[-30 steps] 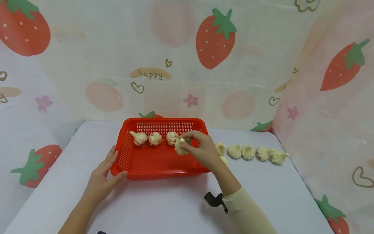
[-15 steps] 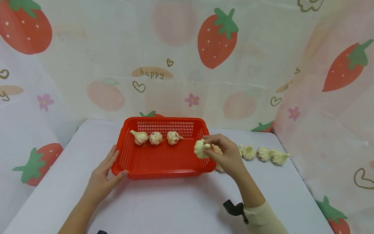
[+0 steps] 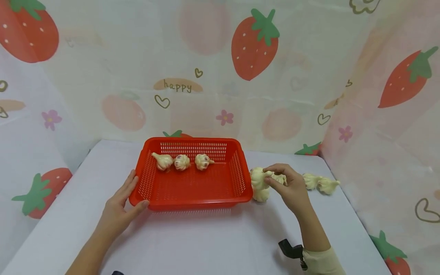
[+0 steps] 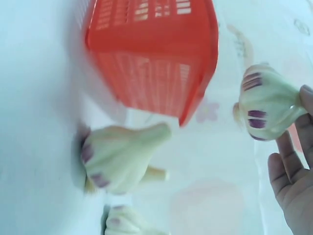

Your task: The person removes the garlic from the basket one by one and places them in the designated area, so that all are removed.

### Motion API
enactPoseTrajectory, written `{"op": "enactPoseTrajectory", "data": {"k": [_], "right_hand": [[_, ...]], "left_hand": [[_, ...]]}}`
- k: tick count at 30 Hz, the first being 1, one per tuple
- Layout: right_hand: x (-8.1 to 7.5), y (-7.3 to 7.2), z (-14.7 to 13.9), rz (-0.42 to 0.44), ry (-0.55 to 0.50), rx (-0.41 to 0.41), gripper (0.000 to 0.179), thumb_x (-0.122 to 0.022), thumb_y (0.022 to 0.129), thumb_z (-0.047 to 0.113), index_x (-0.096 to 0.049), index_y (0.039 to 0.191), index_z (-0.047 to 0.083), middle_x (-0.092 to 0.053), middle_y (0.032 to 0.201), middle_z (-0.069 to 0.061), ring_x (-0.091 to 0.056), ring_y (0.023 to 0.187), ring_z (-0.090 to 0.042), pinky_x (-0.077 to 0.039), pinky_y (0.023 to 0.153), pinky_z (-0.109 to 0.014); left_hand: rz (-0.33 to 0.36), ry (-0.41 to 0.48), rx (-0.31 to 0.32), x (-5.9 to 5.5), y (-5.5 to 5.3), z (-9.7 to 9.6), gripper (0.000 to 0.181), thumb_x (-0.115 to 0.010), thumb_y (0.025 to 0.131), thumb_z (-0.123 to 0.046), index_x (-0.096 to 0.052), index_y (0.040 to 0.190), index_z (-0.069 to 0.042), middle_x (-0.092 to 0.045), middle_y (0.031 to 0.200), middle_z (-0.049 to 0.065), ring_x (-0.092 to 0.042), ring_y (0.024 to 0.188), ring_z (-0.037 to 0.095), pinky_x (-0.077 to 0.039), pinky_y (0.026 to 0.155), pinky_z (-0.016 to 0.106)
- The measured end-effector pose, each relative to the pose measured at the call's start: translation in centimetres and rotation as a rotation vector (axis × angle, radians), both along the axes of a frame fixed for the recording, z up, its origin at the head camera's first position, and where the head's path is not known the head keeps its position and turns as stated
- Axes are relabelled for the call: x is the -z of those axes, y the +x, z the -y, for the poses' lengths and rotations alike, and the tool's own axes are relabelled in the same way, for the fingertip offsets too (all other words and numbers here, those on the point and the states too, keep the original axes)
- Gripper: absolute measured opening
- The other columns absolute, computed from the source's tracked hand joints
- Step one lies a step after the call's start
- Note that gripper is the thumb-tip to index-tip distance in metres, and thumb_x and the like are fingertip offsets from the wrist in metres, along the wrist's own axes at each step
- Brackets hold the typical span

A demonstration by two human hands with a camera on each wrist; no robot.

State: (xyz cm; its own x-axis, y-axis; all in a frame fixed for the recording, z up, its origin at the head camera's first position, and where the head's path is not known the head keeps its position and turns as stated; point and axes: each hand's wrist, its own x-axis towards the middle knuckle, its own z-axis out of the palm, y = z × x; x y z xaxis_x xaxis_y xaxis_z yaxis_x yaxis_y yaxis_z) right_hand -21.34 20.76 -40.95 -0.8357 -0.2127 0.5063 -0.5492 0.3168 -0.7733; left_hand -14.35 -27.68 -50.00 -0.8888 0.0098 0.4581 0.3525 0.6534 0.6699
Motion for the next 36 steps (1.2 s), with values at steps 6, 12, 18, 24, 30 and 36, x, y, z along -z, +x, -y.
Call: {"op": "enactPoseTrajectory", "data": {"k": [6, 12, 18, 24, 30, 36], "right_hand": [[-0.2, -0.5, -1.2, 0.004, 0.04, 0.051, 0.026, -0.076, 0.088, -0.006, -0.071, 0.113, 0.0, -0.073, 0.11, -0.019, -0.06, 0.105, -0.006, -0.048, 0.093, -0.03], [0.3, -1.4, -3.5, 0.064, 0.026, 0.063, 0.024, -0.076, 0.09, -0.002, -0.071, 0.114, 0.0, -0.072, 0.113, -0.018, -0.061, 0.106, -0.006, -0.051, 0.092, -0.024], [1.2, -2.1, -6.1, 0.155, -0.001, 0.04, 0.026, -0.076, 0.092, 0.005, -0.07, 0.117, 0.0, -0.071, 0.115, -0.007, -0.063, 0.103, -0.011, -0.057, 0.078, -0.019], [1.8, -2.5, -7.9, 0.207, 0.018, 0.014, 0.028, -0.077, 0.092, 0.008, -0.07, 0.117, -0.002, -0.073, 0.114, -0.008, -0.065, 0.102, -0.011, -0.057, 0.078, -0.02], [2.3, -2.9, -8.9, 0.258, 0.053, 0.009, 0.029, -0.077, 0.092, 0.012, -0.07, 0.117, -0.001, -0.073, 0.112, -0.011, -0.066, 0.102, -0.01, -0.057, 0.083, -0.021], [3.2, -3.2, -9.6, 0.313, 0.086, 0.01, 0.031, -0.077, 0.093, 0.015, -0.07, 0.119, 0.0, -0.072, 0.115, -0.01, -0.066, 0.105, -0.01, -0.056, 0.086, -0.022]], "left_hand": [[0.014, -0.004, -0.001, -0.1, -0.1, 0.1, 0.086, -0.082, 0.088, -0.025, -0.036, 0.16, -0.015, -0.029, 0.168, 0.003, -0.021, 0.15, -0.007, -0.023, 0.103, -0.002], [0.012, -0.007, -0.007, 0.1, -0.1, 0.0, 0.087, -0.083, 0.087, -0.025, -0.036, 0.16, -0.016, -0.029, 0.168, 0.003, -0.022, 0.151, -0.006, -0.023, 0.103, -0.002], [0.015, -0.011, -0.007, 0.1, -0.2, 0.0, 0.087, -0.082, 0.088, -0.026, -0.035, 0.161, -0.017, -0.029, 0.169, 0.0, -0.022, 0.151, -0.004, -0.023, 0.103, -0.002], [0.003, -0.007, 0.004, 0.3, -0.2, 0.1, 0.088, -0.083, 0.087, -0.024, -0.035, 0.16, -0.016, -0.029, 0.169, -0.001, -0.022, 0.151, -0.006, -0.024, 0.103, -0.002], [-0.008, -0.006, 0.005, 0.3, -0.3, 0.2, 0.088, -0.084, 0.086, -0.023, -0.036, 0.16, -0.016, -0.03, 0.168, 0.002, -0.022, 0.15, -0.007, -0.024, 0.104, -0.002], [-0.007, -0.012, 0.001, 0.3, -0.2, 0.1, 0.088, -0.084, 0.087, -0.023, -0.036, 0.16, -0.015, -0.029, 0.168, 0.002, -0.021, 0.149, -0.009, -0.023, 0.104, -0.002]]}}
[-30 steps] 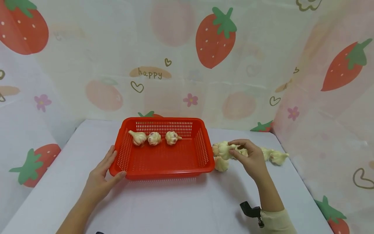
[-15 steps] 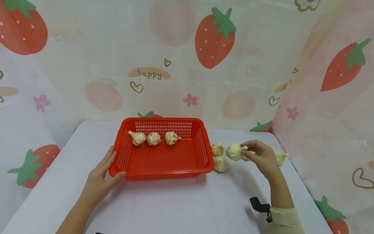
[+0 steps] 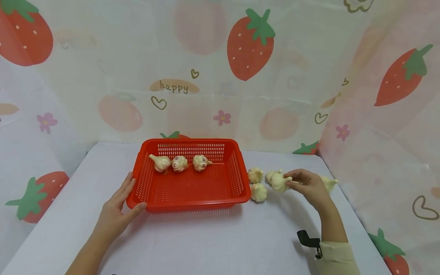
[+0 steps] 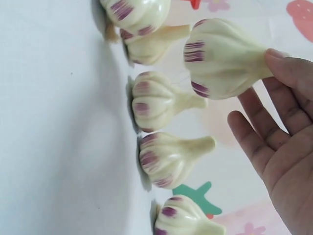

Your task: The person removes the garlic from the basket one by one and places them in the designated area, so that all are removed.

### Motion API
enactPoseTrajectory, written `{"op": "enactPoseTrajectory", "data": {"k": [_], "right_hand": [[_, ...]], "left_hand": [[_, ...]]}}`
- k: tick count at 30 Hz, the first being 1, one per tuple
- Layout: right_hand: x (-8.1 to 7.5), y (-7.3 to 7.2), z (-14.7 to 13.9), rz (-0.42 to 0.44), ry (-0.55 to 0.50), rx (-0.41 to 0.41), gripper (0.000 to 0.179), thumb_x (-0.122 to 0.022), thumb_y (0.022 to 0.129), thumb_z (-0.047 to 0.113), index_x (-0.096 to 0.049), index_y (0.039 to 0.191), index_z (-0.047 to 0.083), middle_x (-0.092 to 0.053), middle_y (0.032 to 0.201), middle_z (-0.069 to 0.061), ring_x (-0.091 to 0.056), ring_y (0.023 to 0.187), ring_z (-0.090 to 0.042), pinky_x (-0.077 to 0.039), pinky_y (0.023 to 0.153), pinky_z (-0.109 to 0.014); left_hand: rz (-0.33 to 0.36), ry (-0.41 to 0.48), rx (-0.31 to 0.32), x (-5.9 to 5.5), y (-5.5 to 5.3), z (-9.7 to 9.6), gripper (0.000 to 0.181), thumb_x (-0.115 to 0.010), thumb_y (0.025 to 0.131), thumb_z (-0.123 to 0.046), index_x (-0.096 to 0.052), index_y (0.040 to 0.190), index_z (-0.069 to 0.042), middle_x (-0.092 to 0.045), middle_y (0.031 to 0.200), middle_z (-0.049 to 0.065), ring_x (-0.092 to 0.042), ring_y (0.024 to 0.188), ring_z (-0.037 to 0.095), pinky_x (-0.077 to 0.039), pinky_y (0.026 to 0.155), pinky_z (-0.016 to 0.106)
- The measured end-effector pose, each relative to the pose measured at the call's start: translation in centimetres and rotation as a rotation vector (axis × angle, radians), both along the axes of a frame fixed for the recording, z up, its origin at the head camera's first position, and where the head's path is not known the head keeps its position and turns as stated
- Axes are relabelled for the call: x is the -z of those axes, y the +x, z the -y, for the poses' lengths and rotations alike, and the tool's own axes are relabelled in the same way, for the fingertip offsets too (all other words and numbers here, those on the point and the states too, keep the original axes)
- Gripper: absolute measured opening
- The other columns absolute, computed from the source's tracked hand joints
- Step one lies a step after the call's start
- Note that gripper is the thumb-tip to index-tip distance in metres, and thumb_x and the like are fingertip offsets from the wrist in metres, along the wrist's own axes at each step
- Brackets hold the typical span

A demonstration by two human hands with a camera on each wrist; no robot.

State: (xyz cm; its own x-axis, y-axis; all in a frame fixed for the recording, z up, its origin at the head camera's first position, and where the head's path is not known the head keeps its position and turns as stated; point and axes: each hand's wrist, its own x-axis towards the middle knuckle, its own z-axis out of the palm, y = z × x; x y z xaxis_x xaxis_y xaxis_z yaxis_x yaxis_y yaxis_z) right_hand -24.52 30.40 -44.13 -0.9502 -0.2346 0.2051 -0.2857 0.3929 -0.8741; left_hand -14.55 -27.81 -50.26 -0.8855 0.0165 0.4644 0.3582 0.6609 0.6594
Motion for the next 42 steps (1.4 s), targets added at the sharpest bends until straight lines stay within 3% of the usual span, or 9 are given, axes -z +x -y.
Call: {"op": "enactPoseTrajectory", "data": {"k": [8, 15, 33, 42], "right_hand": [[1.1, -0.5, -0.7, 0.035, 0.043, -0.004, 0.03, -0.08, 0.09, 0.014, -0.07, 0.114, 0.0, -0.069, 0.121, -0.014, -0.065, 0.11, -0.012, -0.055, 0.087, -0.021], [1.7, -0.5, -0.7, 0.056, 0.162, -0.001, 0.026, -0.08, 0.09, 0.018, -0.074, 0.113, 0.008, -0.07, 0.12, -0.013, -0.064, 0.112, -0.026, -0.055, 0.087, -0.025], [2.9, -1.2, -0.5, 0.049, 0.231, -0.001, 0.021, -0.081, 0.089, 0.015, -0.075, 0.108, 0.009, -0.072, 0.112, -0.01, -0.064, 0.106, -0.023, -0.054, 0.087, -0.03], [3.0, -1.1, -0.7, 0.054, 0.245, -0.026, 0.023, -0.083, 0.087, 0.021, -0.076, 0.108, 0.014, -0.072, 0.113, -0.006, -0.064, 0.11, -0.024, -0.052, 0.094, -0.04]], "left_hand": [[0.011, -0.005, -0.004, 0.0, 0.0, 0.0, 0.088, -0.083, 0.087, -0.025, -0.035, 0.16, -0.018, -0.029, 0.168, 0.001, -0.021, 0.149, -0.01, -0.023, 0.102, -0.003], [0.025, -0.011, -0.009, 0.0, 0.0, 0.0, 0.088, -0.083, 0.088, -0.027, -0.034, 0.161, -0.019, -0.028, 0.169, -0.002, -0.022, 0.15, -0.008, -0.024, 0.101, -0.003], [-0.001, 0.005, 0.004, 0.1, -0.1, 0.1, 0.088, -0.084, 0.086, -0.021, -0.036, 0.16, -0.017, -0.029, 0.168, 0.0, -0.022, 0.149, -0.009, -0.024, 0.104, -0.003], [-0.003, 0.008, 0.006, 0.0, 0.0, 0.0, 0.088, -0.084, 0.086, -0.021, -0.036, 0.16, -0.016, -0.03, 0.168, 0.003, -0.022, 0.149, -0.01, -0.023, 0.104, -0.003]]}}
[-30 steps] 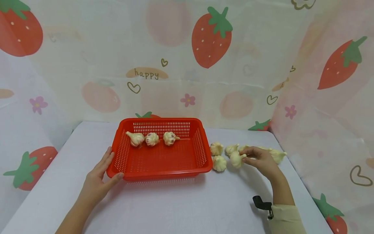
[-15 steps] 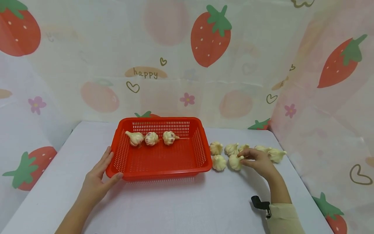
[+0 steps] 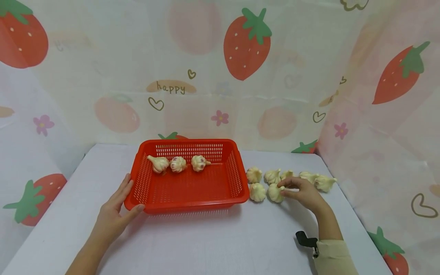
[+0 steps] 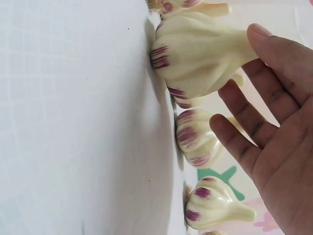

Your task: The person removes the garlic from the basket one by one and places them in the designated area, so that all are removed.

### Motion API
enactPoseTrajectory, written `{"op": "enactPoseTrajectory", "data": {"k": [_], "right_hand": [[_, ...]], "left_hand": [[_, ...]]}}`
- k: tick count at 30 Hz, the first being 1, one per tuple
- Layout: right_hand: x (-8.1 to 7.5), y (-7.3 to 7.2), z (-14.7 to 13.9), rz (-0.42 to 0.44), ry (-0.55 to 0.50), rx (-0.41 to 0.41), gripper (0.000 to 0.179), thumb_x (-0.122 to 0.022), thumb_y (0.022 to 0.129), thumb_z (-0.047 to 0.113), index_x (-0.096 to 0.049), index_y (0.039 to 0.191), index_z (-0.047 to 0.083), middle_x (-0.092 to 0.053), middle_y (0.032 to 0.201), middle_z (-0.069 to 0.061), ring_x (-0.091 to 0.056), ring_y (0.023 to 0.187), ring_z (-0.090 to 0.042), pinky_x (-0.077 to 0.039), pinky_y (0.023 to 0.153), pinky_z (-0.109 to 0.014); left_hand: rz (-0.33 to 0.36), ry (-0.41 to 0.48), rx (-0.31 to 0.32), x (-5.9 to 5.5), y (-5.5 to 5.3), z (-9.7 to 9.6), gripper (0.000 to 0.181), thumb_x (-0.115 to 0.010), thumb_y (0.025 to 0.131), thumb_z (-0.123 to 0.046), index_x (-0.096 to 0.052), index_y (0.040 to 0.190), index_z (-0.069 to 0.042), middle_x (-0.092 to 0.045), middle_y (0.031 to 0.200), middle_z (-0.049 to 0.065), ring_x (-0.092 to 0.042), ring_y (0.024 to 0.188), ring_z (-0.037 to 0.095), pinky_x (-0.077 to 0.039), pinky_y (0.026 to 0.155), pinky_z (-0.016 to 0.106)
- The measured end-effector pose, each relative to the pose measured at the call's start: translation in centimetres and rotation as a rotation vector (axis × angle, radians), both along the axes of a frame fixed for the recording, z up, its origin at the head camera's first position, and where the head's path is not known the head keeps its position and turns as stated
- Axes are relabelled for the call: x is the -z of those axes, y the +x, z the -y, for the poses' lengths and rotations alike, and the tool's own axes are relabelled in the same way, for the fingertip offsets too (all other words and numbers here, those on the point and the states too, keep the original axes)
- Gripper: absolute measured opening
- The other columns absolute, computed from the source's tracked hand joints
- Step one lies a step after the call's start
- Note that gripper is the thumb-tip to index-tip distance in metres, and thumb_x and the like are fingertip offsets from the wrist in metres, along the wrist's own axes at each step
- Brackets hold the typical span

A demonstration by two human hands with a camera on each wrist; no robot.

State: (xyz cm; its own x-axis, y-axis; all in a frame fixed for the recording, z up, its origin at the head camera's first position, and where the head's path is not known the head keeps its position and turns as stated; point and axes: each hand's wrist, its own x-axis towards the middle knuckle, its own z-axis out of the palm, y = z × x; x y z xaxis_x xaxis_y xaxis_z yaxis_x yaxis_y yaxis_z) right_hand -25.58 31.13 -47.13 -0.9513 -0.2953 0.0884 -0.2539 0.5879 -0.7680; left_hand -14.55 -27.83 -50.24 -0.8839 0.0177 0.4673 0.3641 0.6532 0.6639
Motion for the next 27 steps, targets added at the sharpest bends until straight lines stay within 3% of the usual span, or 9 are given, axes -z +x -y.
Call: {"op": "enactPoseTrajectory", "data": {"k": [6, 13, 23, 27], "right_hand": [[-0.2, 0.2, -0.2, 0.009, -0.009, 0.003, 0.026, -0.083, 0.087, 0.022, -0.075, 0.111, 0.015, -0.072, 0.115, -0.006, -0.063, 0.113, -0.029, -0.05, 0.097, -0.047], [-1.1, 0.4, 0.1, -0.012, -0.033, -0.011, 0.028, -0.082, 0.087, 0.016, -0.075, 0.114, 0.011, -0.072, 0.119, -0.009, -0.061, 0.118, -0.034, -0.045, 0.104, -0.063], [-1.8, 0.6, 0.3, 0.015, -0.035, 0.003, 0.033, -0.08, 0.091, 0.025, -0.073, 0.119, 0.009, -0.071, 0.124, -0.006, -0.058, 0.125, -0.032, -0.048, 0.1, -0.047], [-2.4, 0.8, 0.6, 0.015, -0.05, 0.006, 0.036, -0.079, 0.091, 0.027, -0.071, 0.122, 0.008, -0.07, 0.127, -0.004, -0.056, 0.127, -0.031, -0.048, 0.101, -0.049]], "left_hand": [[0.009, -0.004, -0.001, -0.1, 0.1, -0.1, 0.088, -0.084, 0.086, -0.021, -0.036, 0.16, -0.016, -0.029, 0.168, 0.002, -0.022, 0.149, -0.009, -0.024, 0.103, -0.003], [0.028, -0.006, -0.006, -0.4, 0.2, -0.2, 0.087, -0.083, 0.088, -0.023, -0.034, 0.161, -0.017, -0.028, 0.169, 0.0, -0.021, 0.149, -0.01, -0.024, 0.102, -0.003], [0.031, -0.016, -0.013, -0.5, 0.2, -0.2, 0.087, -0.082, 0.088, -0.024, -0.034, 0.161, -0.017, -0.028, 0.169, 0.0, -0.02, 0.148, -0.011, -0.024, 0.102, -0.003], [0.034, -0.011, -0.01, -0.4, 0.2, -0.2, 0.087, -0.082, 0.088, -0.024, -0.034, 0.161, -0.017, -0.028, 0.169, -0.001, -0.02, 0.148, -0.012, -0.024, 0.101, -0.003]]}}
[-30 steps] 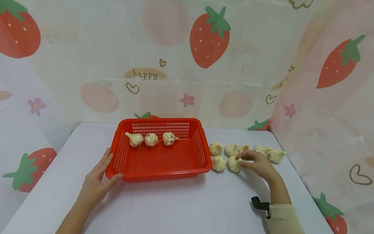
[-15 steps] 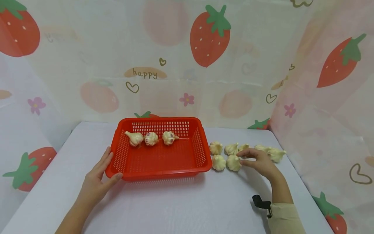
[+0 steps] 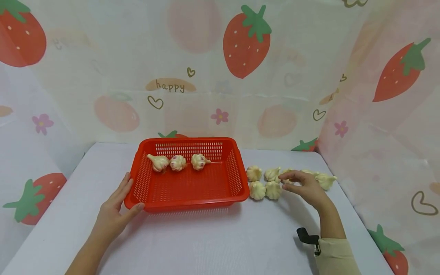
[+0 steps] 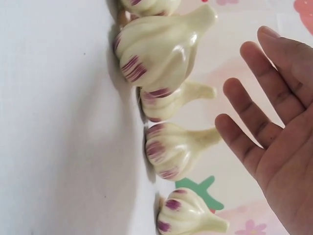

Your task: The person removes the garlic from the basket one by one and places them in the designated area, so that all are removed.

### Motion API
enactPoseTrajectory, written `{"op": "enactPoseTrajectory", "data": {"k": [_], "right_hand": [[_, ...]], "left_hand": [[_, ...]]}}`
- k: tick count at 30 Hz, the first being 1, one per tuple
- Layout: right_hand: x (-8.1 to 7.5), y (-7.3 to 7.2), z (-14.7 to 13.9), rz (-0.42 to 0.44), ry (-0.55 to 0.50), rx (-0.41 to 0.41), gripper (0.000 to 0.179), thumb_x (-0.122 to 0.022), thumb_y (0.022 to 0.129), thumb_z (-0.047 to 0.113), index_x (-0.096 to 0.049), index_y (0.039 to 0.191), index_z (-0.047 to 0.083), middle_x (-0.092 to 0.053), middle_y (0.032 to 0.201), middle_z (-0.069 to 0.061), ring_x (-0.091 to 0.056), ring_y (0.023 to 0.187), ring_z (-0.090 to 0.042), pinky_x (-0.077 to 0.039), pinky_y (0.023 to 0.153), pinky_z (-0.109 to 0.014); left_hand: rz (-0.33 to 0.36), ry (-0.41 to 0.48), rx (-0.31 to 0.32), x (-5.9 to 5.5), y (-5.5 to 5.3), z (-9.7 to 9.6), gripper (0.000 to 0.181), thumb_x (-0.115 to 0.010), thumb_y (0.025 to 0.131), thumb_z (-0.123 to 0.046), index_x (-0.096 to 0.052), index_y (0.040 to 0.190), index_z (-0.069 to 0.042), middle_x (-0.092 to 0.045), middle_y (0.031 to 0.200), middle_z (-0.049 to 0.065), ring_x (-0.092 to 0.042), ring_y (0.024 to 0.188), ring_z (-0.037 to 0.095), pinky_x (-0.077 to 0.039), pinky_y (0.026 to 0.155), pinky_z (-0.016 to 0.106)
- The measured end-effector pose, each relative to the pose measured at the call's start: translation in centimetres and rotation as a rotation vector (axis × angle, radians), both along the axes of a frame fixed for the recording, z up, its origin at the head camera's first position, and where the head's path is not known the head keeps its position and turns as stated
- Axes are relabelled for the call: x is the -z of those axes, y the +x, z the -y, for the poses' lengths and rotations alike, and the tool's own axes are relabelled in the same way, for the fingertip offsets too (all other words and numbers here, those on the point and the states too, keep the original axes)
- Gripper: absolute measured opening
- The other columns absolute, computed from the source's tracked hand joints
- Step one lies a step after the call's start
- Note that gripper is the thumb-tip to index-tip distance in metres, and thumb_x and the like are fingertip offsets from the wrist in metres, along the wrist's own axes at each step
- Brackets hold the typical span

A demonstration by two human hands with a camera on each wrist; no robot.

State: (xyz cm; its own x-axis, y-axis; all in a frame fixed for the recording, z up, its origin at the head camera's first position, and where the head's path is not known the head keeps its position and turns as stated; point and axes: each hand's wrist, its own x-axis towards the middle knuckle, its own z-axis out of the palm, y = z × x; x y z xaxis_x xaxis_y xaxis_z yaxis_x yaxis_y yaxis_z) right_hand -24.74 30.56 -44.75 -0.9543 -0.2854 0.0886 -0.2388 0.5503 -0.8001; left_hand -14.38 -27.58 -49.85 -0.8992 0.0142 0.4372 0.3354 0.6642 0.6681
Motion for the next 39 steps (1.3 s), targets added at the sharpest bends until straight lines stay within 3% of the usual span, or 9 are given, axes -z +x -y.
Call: {"op": "enactPoseTrajectory", "data": {"k": [8, 12, 19, 22, 26, 34, 39], "right_hand": [[-0.8, 0.3, 0.6, -0.027, -0.032, -0.016, 0.037, -0.081, 0.09, 0.029, -0.071, 0.121, 0.011, -0.068, 0.13, -0.003, -0.056, 0.127, -0.031, -0.039, 0.106, -0.068], [-1.5, 0.5, 1.1, -0.07, -0.028, -0.025, 0.03, -0.08, 0.091, 0.021, -0.072, 0.119, 0.013, -0.069, 0.129, -0.003, -0.057, 0.125, -0.026, -0.041, 0.104, -0.063], [-3.1, 1.8, 3.6, -0.149, -0.007, -0.005, 0.026, -0.079, 0.092, 0.024, -0.074, 0.117, 0.024, -0.072, 0.123, 0.002, -0.061, 0.118, -0.019, -0.048, 0.097, -0.042], [-4.1, 2.0, 5.2, -0.188, -0.021, -0.045, 0.025, -0.079, 0.092, 0.024, -0.074, 0.117, 0.025, -0.073, 0.121, 0.001, -0.062, 0.116, -0.015, -0.049, 0.098, -0.04], [-5.8, 1.8, 7.4, -0.226, -0.04, -0.128, 0.026, -0.079, 0.091, 0.017, -0.074, 0.116, 0.024, -0.073, 0.12, 0.001, -0.061, 0.118, -0.012, -0.046, 0.104, -0.046], [-9.6, 0.8, 12.2, -0.3, 0.018, -0.321, 0.027, -0.078, 0.091, 0.013, -0.073, 0.116, 0.022, -0.071, 0.119, 0.006, -0.061, 0.12, -0.015, -0.05, 0.105, -0.048], [-11.9, 0.0, 14.9, -0.331, 0.07, -0.376, 0.027, -0.078, 0.092, 0.015, -0.072, 0.118, 0.021, -0.071, 0.121, 0.005, -0.06, 0.122, -0.017, -0.051, 0.106, -0.048]], "left_hand": [[0.006, 0.003, 0.001, 0.1, 0.0, 0.1, 0.088, -0.082, 0.088, -0.025, -0.034, 0.161, -0.019, -0.027, 0.169, -0.002, -0.02, 0.149, -0.011, -0.024, 0.101, -0.003], [-0.002, 0.009, 0.007, 0.1, 0.0, 0.1, 0.088, -0.083, 0.088, -0.023, -0.034, 0.161, -0.018, -0.028, 0.169, -0.001, -0.021, 0.149, -0.009, -0.025, 0.102, -0.003], [-0.01, 0.013, 0.012, 0.3, 0.0, 0.1, 0.088, -0.083, 0.087, -0.022, -0.035, 0.16, -0.016, -0.028, 0.169, 0.0, -0.021, 0.15, -0.009, -0.024, 0.104, -0.003], [-0.012, 0.02, 0.012, 0.3, 0.0, 0.1, 0.088, -0.083, 0.087, -0.021, -0.035, 0.16, -0.016, -0.028, 0.169, 0.0, -0.021, 0.15, -0.007, -0.024, 0.104, -0.002], [-0.015, 0.02, 0.008, 0.4, -0.1, 0.0, 0.088, -0.083, 0.087, -0.021, -0.035, 0.16, -0.016, -0.028, 0.169, 0.001, -0.021, 0.151, -0.006, -0.024, 0.103, -0.002], [-0.02, 0.02, 0.004, 0.5, -0.2, 0.1, 0.087, -0.083, 0.087, -0.023, -0.036, 0.16, -0.016, -0.029, 0.168, 0.001, -0.023, 0.151, -0.005, -0.025, 0.103, -0.002], [0.003, 0.018, 0.006, 0.4, -0.2, 0.1, 0.087, -0.082, 0.089, -0.025, -0.034, 0.161, -0.018, -0.028, 0.169, -0.001, -0.023, 0.153, 0.0, -0.025, 0.101, -0.003]]}}
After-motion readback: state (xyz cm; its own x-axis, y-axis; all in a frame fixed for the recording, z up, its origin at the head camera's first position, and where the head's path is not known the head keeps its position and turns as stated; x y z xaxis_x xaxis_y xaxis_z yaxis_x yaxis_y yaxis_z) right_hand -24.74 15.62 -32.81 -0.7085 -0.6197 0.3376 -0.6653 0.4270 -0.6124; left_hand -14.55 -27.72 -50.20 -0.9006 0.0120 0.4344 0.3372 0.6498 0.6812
